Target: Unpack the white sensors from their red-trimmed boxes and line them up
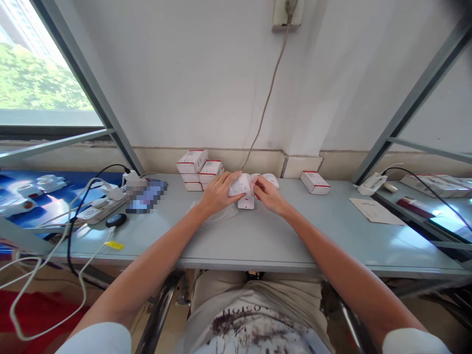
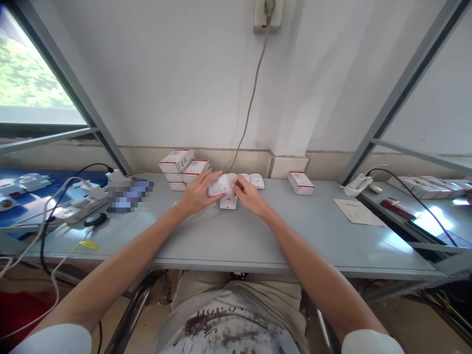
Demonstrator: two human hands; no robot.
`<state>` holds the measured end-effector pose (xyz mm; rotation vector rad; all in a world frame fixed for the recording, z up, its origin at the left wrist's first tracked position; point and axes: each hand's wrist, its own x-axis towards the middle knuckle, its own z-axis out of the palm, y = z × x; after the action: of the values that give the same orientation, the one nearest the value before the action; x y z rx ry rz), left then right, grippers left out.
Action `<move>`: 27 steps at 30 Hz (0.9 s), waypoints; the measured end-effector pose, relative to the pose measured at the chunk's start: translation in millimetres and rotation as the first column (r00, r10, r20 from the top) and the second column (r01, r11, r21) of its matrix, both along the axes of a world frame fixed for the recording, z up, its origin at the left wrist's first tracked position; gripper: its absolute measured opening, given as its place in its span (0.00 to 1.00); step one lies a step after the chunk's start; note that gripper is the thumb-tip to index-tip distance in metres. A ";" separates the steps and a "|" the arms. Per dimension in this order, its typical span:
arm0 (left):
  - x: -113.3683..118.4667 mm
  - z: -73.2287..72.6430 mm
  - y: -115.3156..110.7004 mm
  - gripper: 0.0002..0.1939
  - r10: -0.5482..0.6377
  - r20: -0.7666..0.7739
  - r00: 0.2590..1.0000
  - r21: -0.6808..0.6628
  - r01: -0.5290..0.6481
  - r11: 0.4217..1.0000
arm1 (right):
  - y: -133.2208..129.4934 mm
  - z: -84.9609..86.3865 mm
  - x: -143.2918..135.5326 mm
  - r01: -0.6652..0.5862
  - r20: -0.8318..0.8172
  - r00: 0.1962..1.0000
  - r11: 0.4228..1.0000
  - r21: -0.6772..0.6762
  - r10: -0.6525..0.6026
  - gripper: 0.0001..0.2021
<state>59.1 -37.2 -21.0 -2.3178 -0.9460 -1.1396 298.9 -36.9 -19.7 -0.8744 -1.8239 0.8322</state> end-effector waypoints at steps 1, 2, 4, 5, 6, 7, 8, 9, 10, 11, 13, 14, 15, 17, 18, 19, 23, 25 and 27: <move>0.3 -0.3 -0.2 0.37 0.003 -0.004 1.000 0.011 -0.003 1.000 | -0.9 -0.4 0.1 0.001 0.031 1.000 1.000 0.013 -0.002 0.12; 0.6 -0.5 -0.4 0.38 0.007 -0.008 1.000 0.019 -0.007 1.000 | -1.8 -0.4 0.2 0.002 0.056 0.998 1.000 0.022 -0.004 0.12; 1.1 -0.7 -0.8 0.40 0.010 -0.016 1.000 0.019 -0.010 1.000 | -3.0 0.3 0.6 0.005 0.084 0.996 0.999 0.036 -0.008 0.14; 1.2 -0.7 -1.0 0.39 0.006 -0.019 1.000 0.012 -0.006 1.000 | -3.0 0.9 1.0 0.007 0.092 0.996 0.999 0.041 -0.010 0.14; 1.4 -0.6 -1.1 0.38 0.001 -0.022 1.000 0.002 -0.001 1.000 | -2.6 1.4 1.4 0.009 0.099 0.995 0.999 0.043 -0.013 0.15; 1.4 -0.4 -1.2 0.37 -0.006 -0.025 1.000 -0.007 0.006 1.000 | -1.9 2.0 1.9 0.012 0.108 0.994 0.999 0.043 -0.017 0.15; 1.4 -0.1 -1.1 0.36 -0.014 -0.027 1.000 -0.013 0.014 1.000 | -0.8 2.4 2.6 0.013 0.118 0.993 0.999 0.042 -0.018 0.16; 1.3 0.1 -1.0 0.35 -0.020 -0.028 0.999 -0.018 0.019 1.000 | 0.4 2.6 3.5 0.014 0.126 0.992 0.999 0.042 -0.019 0.16; 1.0 0.3 -0.8 0.35 -0.024 -0.032 0.999 -0.021 0.023 0.999 | 1.6 2.6 4.4 0.012 0.135 0.991 0.999 0.048 -0.018 0.16; 0.5 0.4 -0.3 0.35 -0.025 -0.037 0.999 -0.024 0.024 0.999 | 2.7 2.4 5.4 0.010 0.148 0.989 0.998 0.064 -0.020 0.16; -1.1 0.3 1.0 0.34 -0.012 -0.043 0.999 -0.023 0.011 1.000 | 4.1 1.3 7.1 0.009 0.198 0.980 0.991 0.131 -0.035 0.17; -2.1 0.1 2.0 0.34 -0.001 -0.045 0.999 -0.021 0.001 1.000 | 4.4 0.5 7.7 0.012 0.231 0.971 0.985 0.174 -0.053 0.17; -3.2 -0.1 3.0 0.34 0.008 -0.047 0.999 -0.019 -0.009 1.000 | 4.4 -0.4 8.0 0.018 0.265 0.961 0.976 0.217 -0.076 0.16; -5.2 -0.7 5.1 0.33 0.015 -0.052 0.999 -0.012 -0.015 1.000 | 4.3 -2.2 8.0 0.034 0.313 0.942 0.958 0.284 -0.126 0.15; -6.0 -0.9 6.0 0.33 0.009 -0.057 0.998 -0.010 -0.010 1.000 | 4.4 -2.9 7.8 0.043 0.320 0.936 0.951 0.305 -0.145 0.14; -6.5 -1.1 6.7 0.33 0.002 -0.060 0.998 -0.010 -0.002 1.000 | 4.7 -3.6 7.5 0.051 0.317 0.935 0.947 0.317 -0.157 0.13; -6.9 -1.1 8.0 0.33 -0.019 -0.048 0.999 0.003 0.019 1.000 | 6.3 -4.7 6.4 0.047 0.281 0.951 0.959 0.280 -0.129 0.11; -6.8 -0.9 8.0 0.33 -0.021 -0.036 0.999 0.017 0.022 1.000 | 6.0 -4.4 5.5 0.059 0.283 0.949 0.960 0.273 -0.138 0.12; -6.6 -0.8 7.8 0.34 -0.027 -0.033 0.999 0.030 0.028 0.999 | 4.5 -3.4 4.1 0.086 0.285 0.942 0.951 0.298 -0.175 0.13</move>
<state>52.5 -29.4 -21.8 -2.3250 -0.8816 -1.1153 303.0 -32.4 -23.1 -0.9675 -2.0644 0.3493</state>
